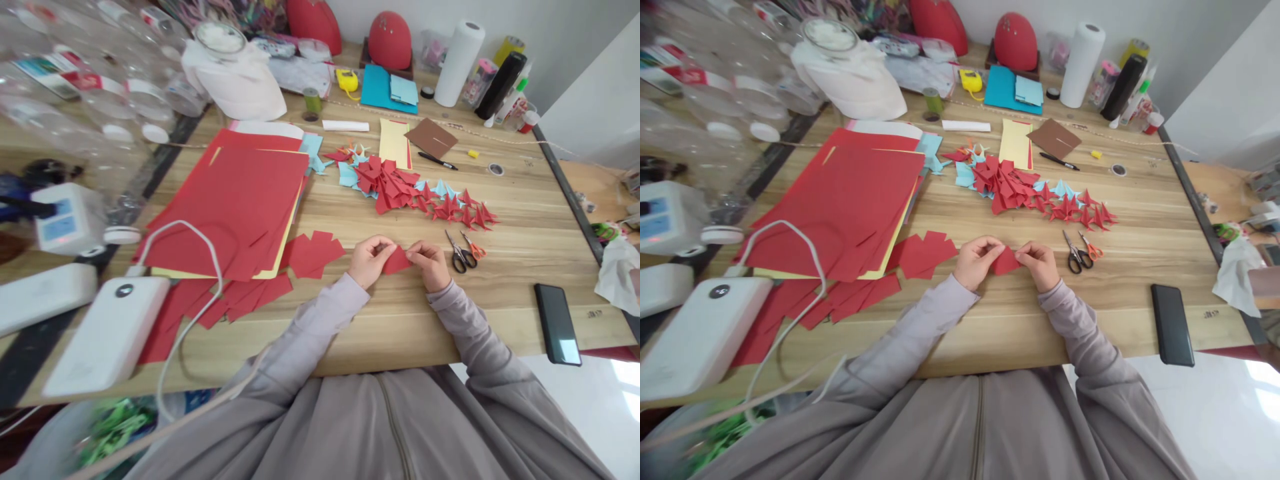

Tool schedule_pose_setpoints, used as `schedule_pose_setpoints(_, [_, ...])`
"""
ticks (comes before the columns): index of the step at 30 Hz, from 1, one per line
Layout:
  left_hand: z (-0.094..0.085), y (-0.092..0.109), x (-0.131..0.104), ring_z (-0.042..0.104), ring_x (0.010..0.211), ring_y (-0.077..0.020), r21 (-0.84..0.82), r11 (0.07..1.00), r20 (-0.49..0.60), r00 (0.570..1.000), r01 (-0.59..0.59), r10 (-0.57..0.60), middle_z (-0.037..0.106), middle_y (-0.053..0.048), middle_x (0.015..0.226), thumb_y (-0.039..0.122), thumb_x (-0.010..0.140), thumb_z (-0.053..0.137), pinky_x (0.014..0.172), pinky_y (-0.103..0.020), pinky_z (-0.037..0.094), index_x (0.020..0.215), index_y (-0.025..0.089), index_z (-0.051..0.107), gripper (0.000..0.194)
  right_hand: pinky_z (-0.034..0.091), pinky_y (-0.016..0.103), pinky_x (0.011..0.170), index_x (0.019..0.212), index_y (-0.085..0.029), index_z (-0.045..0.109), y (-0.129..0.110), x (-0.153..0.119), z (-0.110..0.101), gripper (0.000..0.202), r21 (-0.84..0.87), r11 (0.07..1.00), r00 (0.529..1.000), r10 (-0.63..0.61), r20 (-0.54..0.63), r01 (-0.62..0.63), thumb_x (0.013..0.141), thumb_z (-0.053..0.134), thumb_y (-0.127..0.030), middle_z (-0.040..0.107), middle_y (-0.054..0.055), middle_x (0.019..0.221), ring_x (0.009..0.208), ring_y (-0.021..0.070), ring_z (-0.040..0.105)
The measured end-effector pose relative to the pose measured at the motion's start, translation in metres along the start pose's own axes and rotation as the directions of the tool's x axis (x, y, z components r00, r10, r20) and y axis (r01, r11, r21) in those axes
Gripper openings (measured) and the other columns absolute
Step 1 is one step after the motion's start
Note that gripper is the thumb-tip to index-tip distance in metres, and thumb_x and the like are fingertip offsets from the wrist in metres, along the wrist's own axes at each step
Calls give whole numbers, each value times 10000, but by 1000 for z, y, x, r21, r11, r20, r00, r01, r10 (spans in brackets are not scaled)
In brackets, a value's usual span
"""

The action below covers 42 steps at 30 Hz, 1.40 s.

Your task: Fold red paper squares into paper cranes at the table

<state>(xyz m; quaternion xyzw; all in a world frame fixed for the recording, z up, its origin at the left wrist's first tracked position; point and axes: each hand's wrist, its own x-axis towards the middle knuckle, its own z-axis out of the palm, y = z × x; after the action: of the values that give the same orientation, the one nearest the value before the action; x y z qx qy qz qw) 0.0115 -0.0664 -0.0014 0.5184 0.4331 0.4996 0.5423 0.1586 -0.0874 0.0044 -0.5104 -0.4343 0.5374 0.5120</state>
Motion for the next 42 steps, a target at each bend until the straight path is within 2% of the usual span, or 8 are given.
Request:
schedule_pose_setpoints(5, [1, 2, 0, 491, 593, -99, -42, 999, -40, 999, 24, -25, 583, 5, 650, 374, 689, 648, 592, -223, 399, 690, 154, 603, 224, 397, 241, 540, 667, -191, 640, 1, 0, 0, 211, 22, 1000, 999, 11, 37, -12, 651, 685, -397, 576, -25, 575, 532, 98, 479])
schedule_pose_setpoints(11, [2, 3, 0, 495, 582, -101, -46, 997, 41, 998, 54, -52, 591, 2, 639, 352, 653, 680, 577, -230, 391, 684, 154, 620, 209, 429, 269, 596, 609, -193, 650, -5, -3, 5, 227, -73, 997, 998, -30, 52, 34, 613, 718, -410, 610, -8, 598, 573, 117, 515])
schedule_pose_setpoints(16, [1, 1, -1, 450, 528, -93, -27, 998, 82, 995, 57, -55, 554, 16, 577, 345, 645, 690, 531, -231, 349, 640, 156, 617, 203, 398, 257, 569, 558, -188, 622, -7, -3, 4, 198, -100, 994, 997, -31, 71, 38, 607, 701, -363, 568, -23, 547, 549, 106, 478])
schedule_pose_setpoints(25, [-2, 2, 1, 488, 576, -101, -173, 983, -93, 992, 63, -80, 570, 18, 594, 296, 619, 714, 577, -233, 385, 640, 162, 647, 152, 362, 237, 517, 513, -184, 595, -6, -3, 0, 127, -16, 997, 994, -71, 86, 73, 623, 646, -224, 539, -31, 502, 501, 96, 464])
schedule_pose_setpoints(30, [-2, 1, 3, 501, 600, -95, -235, 969, -122, 987, 76, -107, 583, 23, 616, 279, 614, 716, 591, -218, 386, 629, 158, 641, 143, 385, 233, 524, 564, -180, 606, 0, -2, -3, 125, 21, 992, 991, -122, 47, 121, 665, 639, -246, 561, -25, 524, 516, 96, 484])
schedule_pose_setpoints(34, [0, 1, 2, 492, 589, -88, -209, 973, -89, 989, 97, -118, 577, 27, 608, 289, 624, 710, 588, -214, 378, 638, 154, 639, 153, 419, 244, 537, 675, -185, 623, 0, -3, 2, 177, -24, 995, 995, -96, 41, 97, 688, 671, -355, 596, -19, 575, 530, 102, 513])
schedule_pose_setpoints(37, [3, 1, 0, 490, 583, -87, -167, 977, -37, 990, 130, -138, 580, 24, 609, 315, 629, 706, 583, -214, 380, 659, 150, 643, 179, 433, 249, 541, 639, -181, 608, -1, -3, 6, 244, -70, 991, 993, -113, 46, 116, 665, 703, -404, 599, -14, 584, 533, 102, 515])
schedule_pose_setpoints(42, [4, -1, -2, 476, 527, -82, -153, 971, 35, 983, 183, -179, 576, 25, 589, 354, 640, 686, 524, -211, 378, 696, 148, 644, 218, 417, 235, 532, 624, -176, 594, 1, -2, 5, 284, -64, 988, 990, -139, -17, 138, 664, 705, -434, 568, -30, 559, 516, 84, 484])
